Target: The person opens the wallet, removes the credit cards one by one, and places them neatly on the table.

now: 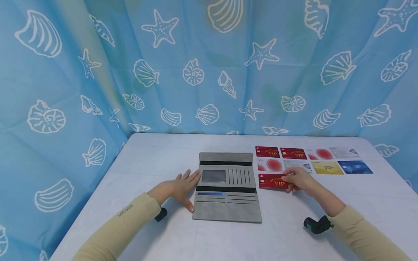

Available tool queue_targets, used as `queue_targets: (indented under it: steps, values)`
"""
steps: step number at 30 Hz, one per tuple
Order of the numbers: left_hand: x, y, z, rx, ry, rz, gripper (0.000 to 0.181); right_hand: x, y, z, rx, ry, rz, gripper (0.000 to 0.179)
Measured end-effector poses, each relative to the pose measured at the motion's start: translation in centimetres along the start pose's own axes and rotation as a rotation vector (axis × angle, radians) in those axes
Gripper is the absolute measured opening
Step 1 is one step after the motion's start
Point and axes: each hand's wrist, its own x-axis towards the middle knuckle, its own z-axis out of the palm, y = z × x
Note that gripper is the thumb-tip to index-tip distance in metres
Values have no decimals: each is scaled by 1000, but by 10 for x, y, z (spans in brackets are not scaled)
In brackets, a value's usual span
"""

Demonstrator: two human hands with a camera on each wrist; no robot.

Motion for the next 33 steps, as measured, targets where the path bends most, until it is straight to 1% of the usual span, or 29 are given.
queue_targets:
  steps: [5,11,18,23,28,30,33]
  values:
    - [0,0,0,-2,2,3,124,2,1,1,-57,18,-11,34]
    - [-1,1,0,-5,5,2,125,3,-4,2,-130,39,-6,28]
    - [-3,2,0,-7,8,2,124,8,-8,1,-134,43,44,27]
    - [-3,2,-1,-4,9,1,124,9,-10,0,-152,43,44,27]
    - [-3,2,-1,-7,10,-4,124,8,-15,1,-239,55,49,29]
    - [-3,2,-1,-5,8,-4,124,9,-17,3,-295,64,48,31]
    - [-2,1,-1,-6,5,-4,124,10,-19,6,-383,69,21,38]
